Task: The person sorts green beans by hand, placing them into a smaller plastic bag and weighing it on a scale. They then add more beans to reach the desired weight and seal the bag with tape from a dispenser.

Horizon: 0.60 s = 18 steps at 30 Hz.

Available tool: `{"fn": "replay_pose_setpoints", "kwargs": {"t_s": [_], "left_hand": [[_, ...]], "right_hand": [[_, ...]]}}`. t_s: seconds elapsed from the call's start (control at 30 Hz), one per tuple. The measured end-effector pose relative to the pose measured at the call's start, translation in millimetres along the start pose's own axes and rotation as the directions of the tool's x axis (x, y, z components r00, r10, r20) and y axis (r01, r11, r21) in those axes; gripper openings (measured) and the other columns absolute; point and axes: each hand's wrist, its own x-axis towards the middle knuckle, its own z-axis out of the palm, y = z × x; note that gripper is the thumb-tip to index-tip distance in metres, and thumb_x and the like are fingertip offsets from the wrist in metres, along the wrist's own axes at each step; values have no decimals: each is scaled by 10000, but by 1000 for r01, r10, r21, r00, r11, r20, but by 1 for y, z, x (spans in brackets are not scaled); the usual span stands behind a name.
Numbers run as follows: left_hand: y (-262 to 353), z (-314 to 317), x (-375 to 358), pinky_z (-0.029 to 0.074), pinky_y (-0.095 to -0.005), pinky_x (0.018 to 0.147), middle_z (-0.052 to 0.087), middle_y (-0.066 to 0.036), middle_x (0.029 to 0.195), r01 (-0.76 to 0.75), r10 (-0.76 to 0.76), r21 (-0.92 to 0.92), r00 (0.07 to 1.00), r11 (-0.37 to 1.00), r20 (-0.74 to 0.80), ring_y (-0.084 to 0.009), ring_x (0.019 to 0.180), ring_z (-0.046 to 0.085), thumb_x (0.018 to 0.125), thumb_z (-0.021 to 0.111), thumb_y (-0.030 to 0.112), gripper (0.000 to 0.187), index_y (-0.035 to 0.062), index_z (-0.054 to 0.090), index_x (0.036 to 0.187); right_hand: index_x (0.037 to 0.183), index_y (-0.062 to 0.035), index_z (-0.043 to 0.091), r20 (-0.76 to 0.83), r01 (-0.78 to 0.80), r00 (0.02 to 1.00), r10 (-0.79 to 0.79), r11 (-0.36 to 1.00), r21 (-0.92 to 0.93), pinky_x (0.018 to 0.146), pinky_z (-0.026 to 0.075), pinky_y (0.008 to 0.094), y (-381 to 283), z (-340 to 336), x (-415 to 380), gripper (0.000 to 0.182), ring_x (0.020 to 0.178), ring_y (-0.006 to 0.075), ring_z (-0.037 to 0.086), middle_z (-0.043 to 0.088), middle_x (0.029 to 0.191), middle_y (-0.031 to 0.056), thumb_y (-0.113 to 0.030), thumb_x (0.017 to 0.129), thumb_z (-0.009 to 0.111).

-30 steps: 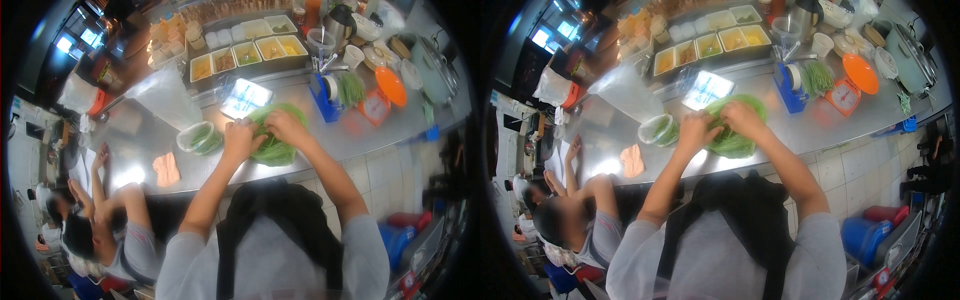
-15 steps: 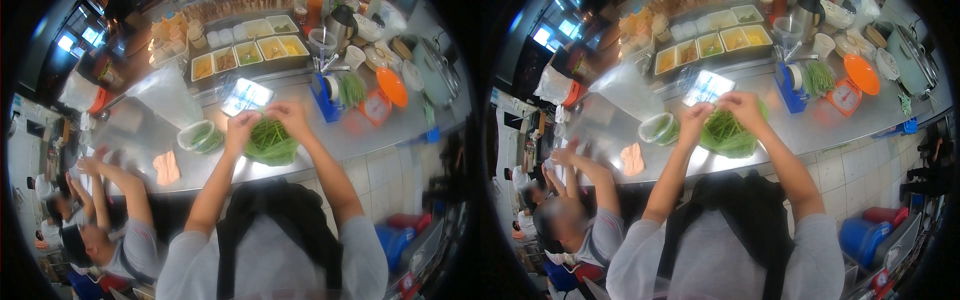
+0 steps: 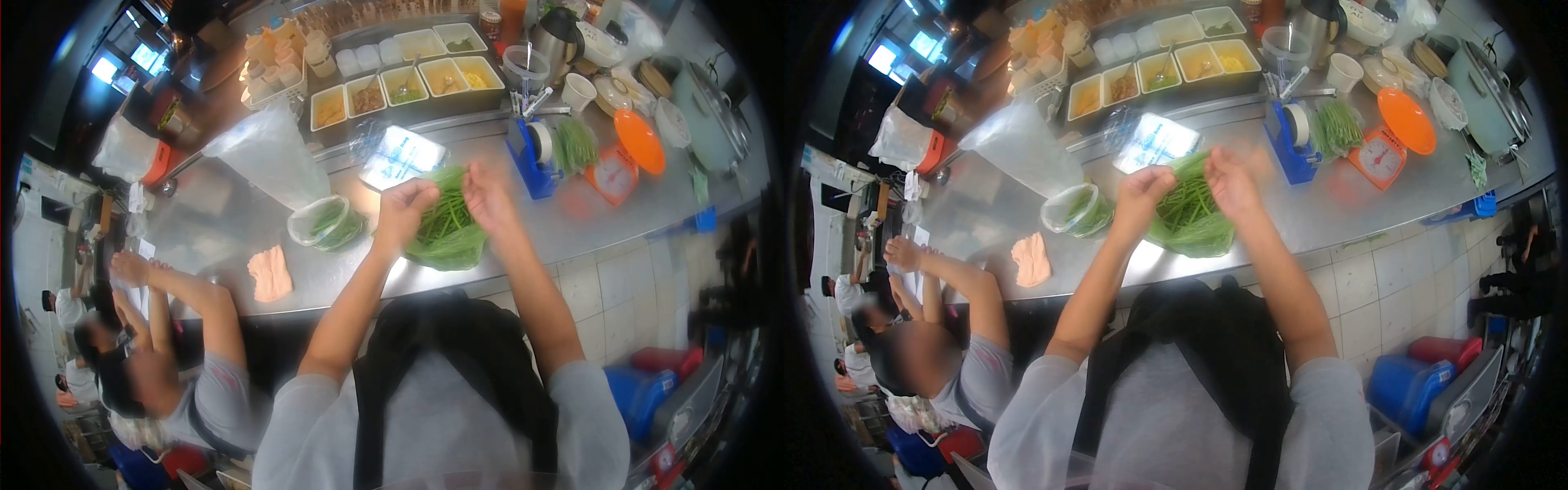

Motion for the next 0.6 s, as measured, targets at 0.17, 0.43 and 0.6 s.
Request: {"fn": "replay_pose_setpoints", "kwargs": {"t_s": [0.17, 0.43, 0.6], "left_hand": [[-1, -11, -5, 458, -275, 705, 645, -98, 819, -229, 254, 271, 965, 935, -61, -176, 754, 594, 754, 657, 62, 124, 1, 649, 862], [-42, -23, -24, 381, -394, 690, 600, -96, 749, -258, 301, 963, 927, 78, 224, -283, 752, 557, 672, 667, 111, 74, 58, 658, 722], [-3, -21, -3, 369, -373, 671, 595, -96, 804, -323, 382, 896, 903, 305, 195, -250, 787, 551, 698, 604, 63, 53, 57, 654, 680]], "right_hand": [[952, -38, 536, -19, -13, 1000, 13, 1000, -6, 693, 474, 238, 6, -11, -1, 137, 766, 139, 545, 549, 818, 32, -139, 869, 575], [966, -61, 621, 413, 411, 911, -11, 138, -901, 705, 449, 334, -6, 16, -21, 192, 818, 194, 561, 561, 874, 52, -184, 819, 625], [882, -53, 678, 594, 598, 800, 89, -194, -777, 664, 455, 307, 0, 24, -14, 182, 750, 219, 606, 641, 803, 88, -136, 720, 678]]}}
